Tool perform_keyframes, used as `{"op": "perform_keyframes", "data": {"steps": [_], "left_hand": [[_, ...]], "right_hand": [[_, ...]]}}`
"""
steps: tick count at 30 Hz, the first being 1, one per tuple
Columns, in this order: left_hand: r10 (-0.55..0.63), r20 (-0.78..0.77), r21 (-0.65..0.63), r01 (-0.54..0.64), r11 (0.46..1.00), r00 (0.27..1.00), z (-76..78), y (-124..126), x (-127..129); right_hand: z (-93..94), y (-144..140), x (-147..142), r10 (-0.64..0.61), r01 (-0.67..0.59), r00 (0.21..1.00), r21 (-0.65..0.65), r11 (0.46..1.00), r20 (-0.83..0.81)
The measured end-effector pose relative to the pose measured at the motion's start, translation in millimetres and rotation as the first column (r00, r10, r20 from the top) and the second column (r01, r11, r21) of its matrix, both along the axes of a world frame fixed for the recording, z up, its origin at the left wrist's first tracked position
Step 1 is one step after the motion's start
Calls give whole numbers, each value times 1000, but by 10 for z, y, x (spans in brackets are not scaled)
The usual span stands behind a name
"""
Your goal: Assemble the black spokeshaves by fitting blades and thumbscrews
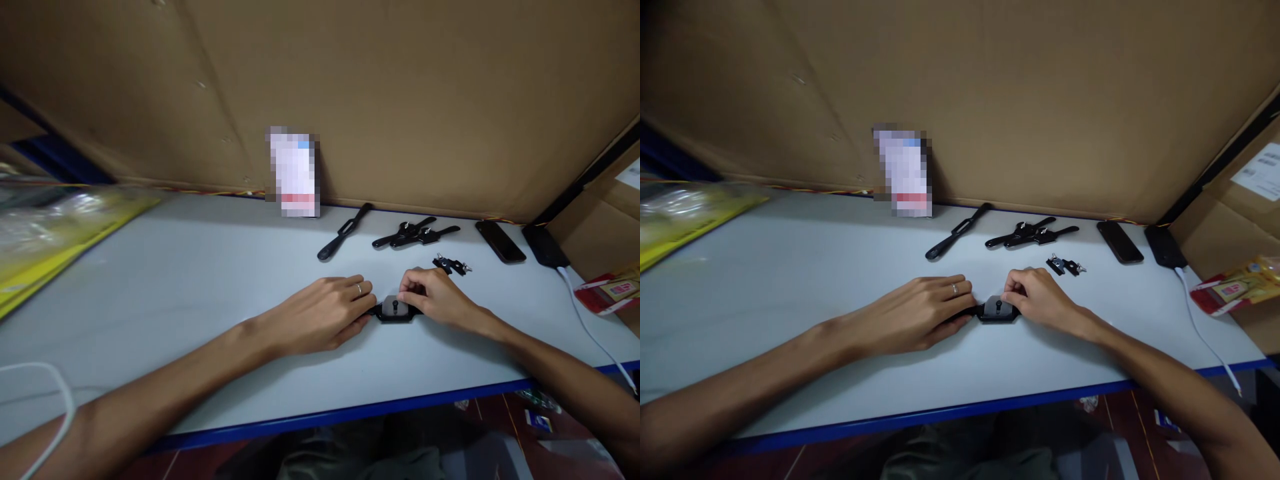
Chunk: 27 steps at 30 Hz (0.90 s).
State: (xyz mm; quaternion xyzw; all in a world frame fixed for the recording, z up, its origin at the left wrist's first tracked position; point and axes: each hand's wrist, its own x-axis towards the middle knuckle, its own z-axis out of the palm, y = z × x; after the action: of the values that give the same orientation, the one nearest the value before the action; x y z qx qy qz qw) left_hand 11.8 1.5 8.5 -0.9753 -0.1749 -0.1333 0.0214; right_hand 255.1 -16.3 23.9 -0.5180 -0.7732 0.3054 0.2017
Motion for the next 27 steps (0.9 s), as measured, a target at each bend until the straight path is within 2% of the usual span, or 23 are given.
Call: {"op": "perform_keyframes", "data": {"steps": [12,15,17,19,23,27], "left_hand": [[18,-49,-5,-18,1000,999,12,-4,0],[26,-63,-20,-27,999,998,16,-5,-3],[26,-67,-27,-28,999,997,20,-5,-6],[25,-65,-31,-27,999,998,24,-4,-6],[27,-64,-47,-30,998,998,30,-3,-6],[31,-70,-68,-36,997,997,28,-3,-10]], "right_hand": [[23,-9,2,8,-8,1000,11,1000,-8],[124,9,87,-54,56,998,147,988,-14],[220,55,200,-135,128,991,282,951,6],[303,122,333,-205,168,977,363,917,66],[328,225,498,-234,148,931,297,943,280],[239,215,464,-185,100,881,210,973,436]]}}
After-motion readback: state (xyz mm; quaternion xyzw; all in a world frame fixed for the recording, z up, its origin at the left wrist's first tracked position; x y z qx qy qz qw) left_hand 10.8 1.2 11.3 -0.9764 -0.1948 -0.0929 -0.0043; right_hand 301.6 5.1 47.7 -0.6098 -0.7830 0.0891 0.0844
